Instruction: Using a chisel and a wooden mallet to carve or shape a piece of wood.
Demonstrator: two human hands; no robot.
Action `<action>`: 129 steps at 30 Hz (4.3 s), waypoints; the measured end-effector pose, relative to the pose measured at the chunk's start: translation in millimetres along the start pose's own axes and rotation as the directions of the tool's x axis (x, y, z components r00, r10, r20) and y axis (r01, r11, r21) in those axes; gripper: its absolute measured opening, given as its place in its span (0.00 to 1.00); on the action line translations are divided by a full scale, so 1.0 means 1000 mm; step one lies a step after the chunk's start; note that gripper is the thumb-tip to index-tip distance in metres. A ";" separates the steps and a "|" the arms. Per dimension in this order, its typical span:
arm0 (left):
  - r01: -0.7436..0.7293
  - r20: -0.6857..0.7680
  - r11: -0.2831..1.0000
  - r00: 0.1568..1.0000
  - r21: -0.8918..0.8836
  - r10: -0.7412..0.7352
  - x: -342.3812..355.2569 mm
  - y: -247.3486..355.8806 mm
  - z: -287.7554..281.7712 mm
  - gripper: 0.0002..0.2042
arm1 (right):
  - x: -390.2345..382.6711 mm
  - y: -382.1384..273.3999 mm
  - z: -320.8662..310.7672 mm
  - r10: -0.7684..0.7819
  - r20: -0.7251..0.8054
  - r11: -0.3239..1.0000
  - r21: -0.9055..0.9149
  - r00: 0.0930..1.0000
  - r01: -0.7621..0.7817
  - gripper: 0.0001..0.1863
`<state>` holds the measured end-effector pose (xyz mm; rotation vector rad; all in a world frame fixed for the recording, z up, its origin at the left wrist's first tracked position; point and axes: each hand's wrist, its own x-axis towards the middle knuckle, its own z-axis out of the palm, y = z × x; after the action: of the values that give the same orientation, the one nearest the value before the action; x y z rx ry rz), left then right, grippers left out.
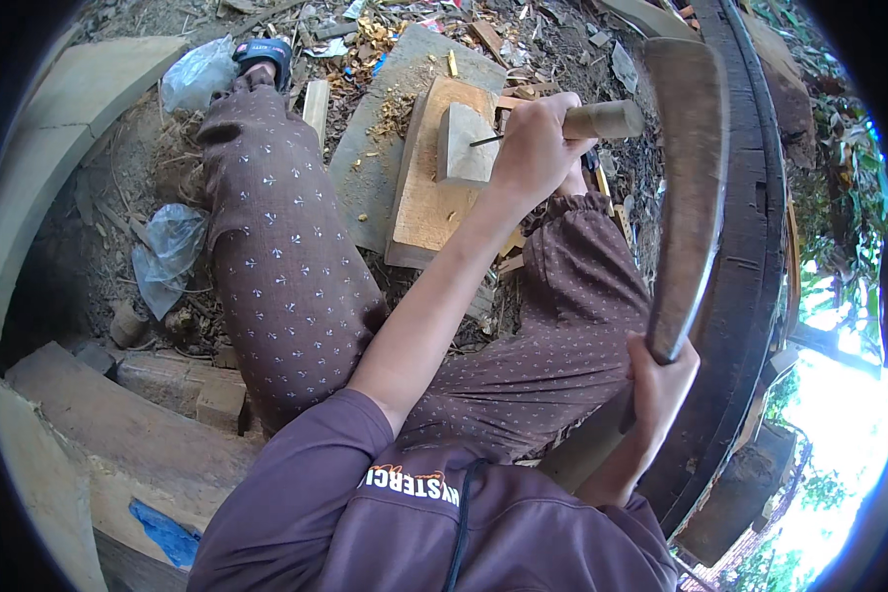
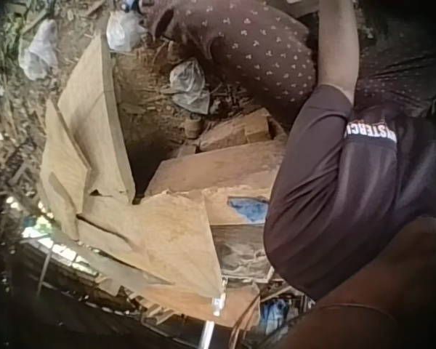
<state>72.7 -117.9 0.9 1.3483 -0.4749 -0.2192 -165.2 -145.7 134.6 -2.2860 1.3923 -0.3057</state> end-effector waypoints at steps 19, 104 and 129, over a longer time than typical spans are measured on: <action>-0.101 0.002 0.994 0.995 0.041 0.101 0.004 0.003 0.006 0.07 | 0.017 0.011 -0.011 -0.232 -0.180 0.967 0.068 0.956 0.247 0.06; -0.156 0.294 0.977 0.950 0.142 0.109 0.025 0.014 -0.007 0.12 | 0.044 0.012 -0.033 -0.341 -0.197 0.906 0.192 0.919 0.377 0.16; -0.139 0.362 0.985 0.928 0.104 0.093 0.015 0.016 -0.008 0.12 | -0.001 -0.002 -0.018 -0.206 0.194 0.806 0.589 0.959 0.054 0.22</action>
<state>87.7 -113.9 18.3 1.4047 -0.8850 -0.3423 -171.3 -148.9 151.6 -1.8271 0.8556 -0.4059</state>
